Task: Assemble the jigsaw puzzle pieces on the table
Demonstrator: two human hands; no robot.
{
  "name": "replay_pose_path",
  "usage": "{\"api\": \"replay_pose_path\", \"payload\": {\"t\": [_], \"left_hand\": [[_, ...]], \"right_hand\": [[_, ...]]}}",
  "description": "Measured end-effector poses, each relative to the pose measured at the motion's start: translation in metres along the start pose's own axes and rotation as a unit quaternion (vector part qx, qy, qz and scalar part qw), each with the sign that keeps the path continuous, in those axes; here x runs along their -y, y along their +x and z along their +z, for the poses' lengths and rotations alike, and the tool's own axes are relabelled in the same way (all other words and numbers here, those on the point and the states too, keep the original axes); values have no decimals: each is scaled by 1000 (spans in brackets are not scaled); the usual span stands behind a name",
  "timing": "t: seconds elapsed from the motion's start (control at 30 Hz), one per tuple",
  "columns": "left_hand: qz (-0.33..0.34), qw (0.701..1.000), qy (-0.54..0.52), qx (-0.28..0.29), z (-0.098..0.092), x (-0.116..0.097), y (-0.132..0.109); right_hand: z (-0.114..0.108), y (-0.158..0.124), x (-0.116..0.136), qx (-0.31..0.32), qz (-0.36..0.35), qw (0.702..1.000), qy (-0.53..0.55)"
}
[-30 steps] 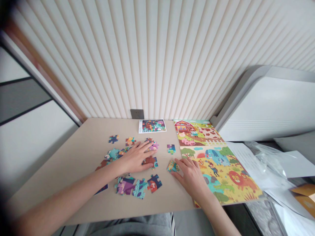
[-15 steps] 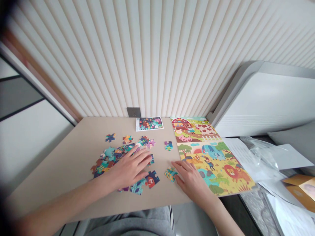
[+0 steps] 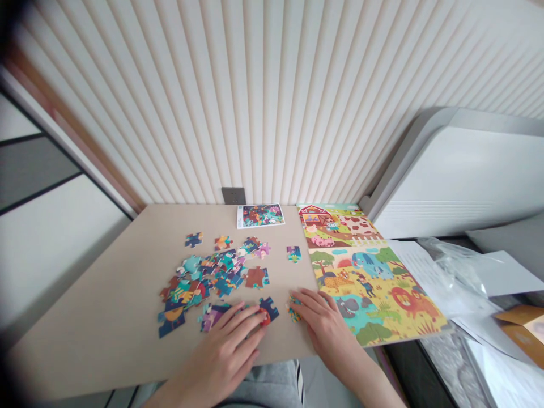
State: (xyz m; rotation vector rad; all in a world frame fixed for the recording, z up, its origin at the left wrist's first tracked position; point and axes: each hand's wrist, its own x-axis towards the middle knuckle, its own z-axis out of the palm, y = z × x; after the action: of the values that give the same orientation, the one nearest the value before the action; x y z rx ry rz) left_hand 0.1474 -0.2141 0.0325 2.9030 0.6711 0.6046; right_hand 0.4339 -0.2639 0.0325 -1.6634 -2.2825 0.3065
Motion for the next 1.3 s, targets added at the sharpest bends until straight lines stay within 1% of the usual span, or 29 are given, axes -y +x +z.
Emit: {"api": "replay_pose_path", "payload": {"t": [0.07, 0.17, 0.23, 0.3, 0.37, 0.43, 0.53, 0.6, 0.7, 0.8, 0.93, 1.0, 1.1, 1.23, 1.3], "left_hand": [[-25, 999, -18, -6, 4, 3, 2], [-64, 997, -50, 0, 9, 7, 2], [-87, 994, -59, 1, 11, 7, 0], [-98, 993, -61, 0, 13, 7, -1], [-98, 993, -60, 4, 15, 7, -2], [-95, 994, -57, 11, 15, 7, -2], [-95, 994, -57, 20, 15, 8, -3], [-94, 994, -58, 21, 15, 8, -4], [-92, 994, -57, 18, 14, 8, -4], [-90, 994, -56, 17, 13, 8, -3], [-89, 994, -55, 17, 13, 9, -3], [-89, 994, -55, 17, 13, 9, -3], [-88, 994, -58, 13, 14, 9, -3], [-88, 994, -59, 8, 14, 8, -3], [-88, 994, -56, 9, 14, 8, -3]], "right_hand": [[4, 0, 5, -24, 32, 999, -8], [17, -1, 13, -72, 87, 994, -11], [24, -1, 15, -89, 101, 991, -2], [25, -2, 14, -84, 86, 993, 20], [20, -4, 10, -57, 58, 996, 43], [15, -8, 6, -45, 51, 996, 50], [12, -12, 3, -73, 89, 993, 40], [15, -14, 4, -89, 113, 989, 35], [21, -14, 7, -98, 130, 986, 21], [24, -11, 9, -97, 134, 986, 15], [21, -9, 2, -69, 98, 991, 51], [18, -9, -2, -63, 94, 992, 61], [17, -11, -3, -71, 118, 989, 55], [21, -17, 5, -75, 152, 985, 43], [23, -20, 8, -77, 155, 985, 29]]}}
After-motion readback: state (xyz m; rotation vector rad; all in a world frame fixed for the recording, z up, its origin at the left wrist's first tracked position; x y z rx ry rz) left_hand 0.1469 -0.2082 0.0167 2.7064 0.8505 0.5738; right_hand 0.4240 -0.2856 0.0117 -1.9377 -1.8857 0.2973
